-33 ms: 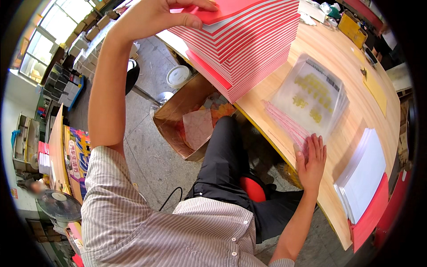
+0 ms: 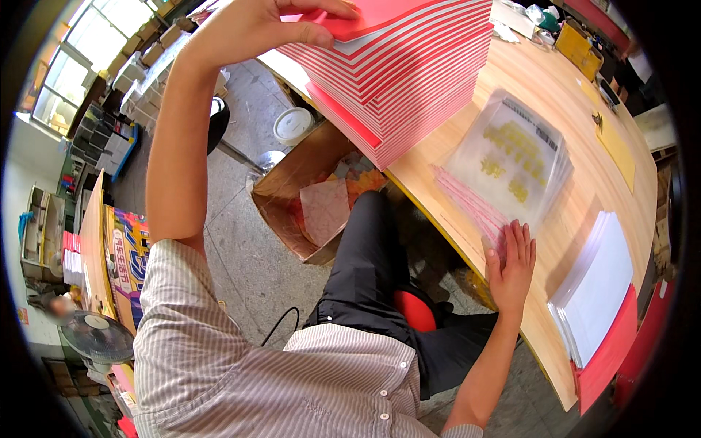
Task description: The person sits at a wooden table and repeatedly inserts white paper sheets into red envelopes. They pick up a red envelope, open it, insert a white sheet, and place the finished item on a stack. The process is repeated multiple times throughout the clip.
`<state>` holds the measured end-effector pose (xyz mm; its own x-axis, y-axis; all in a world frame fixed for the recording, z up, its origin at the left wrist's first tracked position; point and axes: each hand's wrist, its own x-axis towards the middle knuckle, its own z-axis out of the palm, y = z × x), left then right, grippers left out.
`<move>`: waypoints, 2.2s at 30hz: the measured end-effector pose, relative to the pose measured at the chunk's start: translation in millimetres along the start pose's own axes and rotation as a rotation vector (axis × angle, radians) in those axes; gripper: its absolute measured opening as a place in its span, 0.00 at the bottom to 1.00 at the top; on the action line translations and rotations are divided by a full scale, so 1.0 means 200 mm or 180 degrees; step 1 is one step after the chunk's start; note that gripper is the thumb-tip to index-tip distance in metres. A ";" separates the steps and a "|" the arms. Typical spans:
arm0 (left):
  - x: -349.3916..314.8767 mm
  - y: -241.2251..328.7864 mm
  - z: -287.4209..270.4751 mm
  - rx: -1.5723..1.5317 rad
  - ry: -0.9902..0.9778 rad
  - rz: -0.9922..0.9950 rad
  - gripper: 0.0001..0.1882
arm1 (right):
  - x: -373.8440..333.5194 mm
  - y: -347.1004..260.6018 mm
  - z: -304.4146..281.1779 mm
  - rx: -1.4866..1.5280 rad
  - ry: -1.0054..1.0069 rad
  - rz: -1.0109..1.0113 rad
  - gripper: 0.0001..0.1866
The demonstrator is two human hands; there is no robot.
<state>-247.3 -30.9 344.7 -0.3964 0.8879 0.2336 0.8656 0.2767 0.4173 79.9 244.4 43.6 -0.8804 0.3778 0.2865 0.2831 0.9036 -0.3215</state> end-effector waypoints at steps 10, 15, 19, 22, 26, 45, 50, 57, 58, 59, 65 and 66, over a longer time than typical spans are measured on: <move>0.00 -0.03 0.01 0.0107 0.0013 -0.0120 0.23 | 0.00 -0.01 0.01 0.0005 0.0015 0.0019 0.26; 0.00 0.00 0.00 0.0125 -0.0004 -0.0029 0.24 | -0.01 0.00 0.01 -0.0038 0.0015 0.0015 0.26; 0.00 0.00 0.00 0.0077 -0.0039 -0.0112 0.24 | -0.01 0.00 0.01 -0.0050 0.0012 0.0011 0.26; 0.00 0.00 0.00 0.0065 -0.0049 -0.0152 0.24 | -0.01 0.00 0.01 -0.0040 0.0014 0.0007 0.26; 0.00 0.00 0.00 0.0032 -0.0058 -0.0100 0.24 | -0.01 0.00 0.01 -0.0077 0.0024 -0.0003 0.26; 0.02 0.00 -0.01 0.0015 -0.0092 -0.0146 0.24 | -0.01 0.01 0.01 -0.0075 0.0036 0.0016 0.26; 0.02 -0.01 -0.01 0.0055 -0.0088 -0.0247 0.24 | -0.01 0.01 0.01 -0.0086 0.0032 0.0013 0.26; 0.02 -0.04 -0.02 -0.0149 -0.0130 -0.0231 0.23 | -0.01 -0.01 0.00 -0.0076 0.0136 -0.0019 0.27; 0.02 -0.03 -0.02 -0.0136 -0.0137 -0.0207 0.22 | -0.01 -0.02 -0.01 -0.0069 0.0218 -0.0029 0.28; 0.02 -0.02 -0.02 -0.0122 -0.0144 -0.0184 0.22 | -0.01 -0.03 -0.02 0.0005 0.0373 -0.0035 0.28; 0.04 -0.04 -0.04 -0.0070 -0.0273 -0.0107 0.20 | 0.16 -0.38 -0.10 0.0922 0.1068 -0.0560 0.31; 0.05 -0.04 -0.04 0.0032 -0.0279 -0.0017 0.20 | 0.25 -0.49 -0.13 0.1092 0.1118 -0.0805 0.31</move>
<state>-260.4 -28.0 350.8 -0.3730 0.9151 0.1534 0.8668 0.2847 0.4094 18.7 180.6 112.1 -0.7086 0.2553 0.6579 -0.1125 0.8795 -0.4624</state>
